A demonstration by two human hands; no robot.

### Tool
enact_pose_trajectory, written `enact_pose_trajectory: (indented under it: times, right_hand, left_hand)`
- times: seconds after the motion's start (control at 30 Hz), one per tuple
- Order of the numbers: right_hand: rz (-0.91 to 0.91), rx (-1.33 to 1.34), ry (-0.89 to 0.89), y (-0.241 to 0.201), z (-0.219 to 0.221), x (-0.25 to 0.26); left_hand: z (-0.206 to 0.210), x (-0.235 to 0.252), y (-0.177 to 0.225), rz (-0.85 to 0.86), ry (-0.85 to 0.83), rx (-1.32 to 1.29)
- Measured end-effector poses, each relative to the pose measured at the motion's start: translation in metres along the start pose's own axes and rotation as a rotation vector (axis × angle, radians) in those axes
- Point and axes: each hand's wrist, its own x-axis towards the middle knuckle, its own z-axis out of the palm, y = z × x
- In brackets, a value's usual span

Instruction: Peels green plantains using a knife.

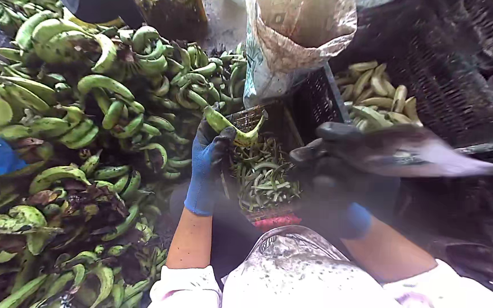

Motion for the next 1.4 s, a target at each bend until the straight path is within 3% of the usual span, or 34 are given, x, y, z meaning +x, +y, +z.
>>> enact_pose_trajectory:
  times: [0.03, 0.13, 0.2, 0.27, 0.33, 0.4, 0.47, 0.53, 0.73, 0.87, 0.93, 1.03, 1.1, 1.17, 1.23, 1.33, 1.4]
  right_hand:
    - [0.15, -0.099, -0.06, 0.011, 0.0, -0.011]
    - [0.965, -0.107, -0.398, 0.055, 0.0, -0.052]
    - [1.13, 0.033, -0.444, 0.061, -0.003, -0.04]
    - [0.991, 0.212, -0.322, 0.052, -0.011, -0.004]
    - [0.599, 0.104, -0.284, 0.062, -0.027, 0.048]
    - [0.16, -0.414, -0.295, 0.068, -0.039, 0.097]
    - [-0.036, -0.759, -0.301, 0.069, -0.041, 0.118]
    - [-0.047, -0.84, -0.294, 0.074, -0.035, 0.112]
    - [0.157, -0.85, -0.24, 0.087, -0.029, 0.098]
    - [-0.032, -0.753, -0.327, 0.077, -0.007, 0.074]
    - [-0.061, -0.697, -0.335, 0.08, -0.005, 0.069]
    - [-0.12, -0.801, -0.155, 0.094, -0.011, 0.09]
    - [-0.064, -0.887, 0.02, 0.106, -0.023, 0.112]
    - [0.011, -0.877, 0.072, 0.107, -0.033, 0.12]
    - [0.009, -0.803, -0.047, 0.093, -0.028, 0.106]
    - [0.042, -0.596, -0.305, 0.078, -0.01, 0.066]
    - [0.039, -0.581, -0.335, 0.078, -0.004, 0.064]
  left_hand:
    - [-0.001, -0.005, 0.004, 0.001, -0.003, 0.011]
    - [-0.006, -0.001, 0.007, -0.007, 0.007, -0.238]
    - [-0.012, 0.01, 0.0, -0.046, -0.067, -0.463]
    - [-0.01, 0.01, -0.004, -0.175, -0.086, -0.504]
    - [0.002, 0.024, 0.006, -0.273, -0.101, -0.515]
    - [0.011, 0.047, 0.015, -0.287, -0.136, -0.566]
    - [0.015, 0.066, 0.022, -0.259, -0.096, -0.547]
    - [0.011, 0.072, 0.022, -0.23, -0.055, -0.489]
    - [0.01, 0.082, 0.001, -0.244, -0.101, -0.577]
    - [0.016, 0.083, 0.007, -0.08, 0.069, -0.364]
    - [0.02, 0.08, 0.007, -0.047, 0.051, -0.362]
    - [0.035, 0.073, -0.004, -0.134, -0.099, -0.472]
    - [0.039, 0.07, -0.004, -0.232, -0.167, -0.521]
    - [0.031, 0.075, -0.004, -0.243, -0.196, -0.54]
    - [0.023, 0.081, -0.001, -0.201, -0.097, -0.522]
    - [0.017, 0.08, 0.005, -0.004, 0.029, -0.392]
    - [0.022, 0.076, 0.006, 0.052, 0.02, -0.366]
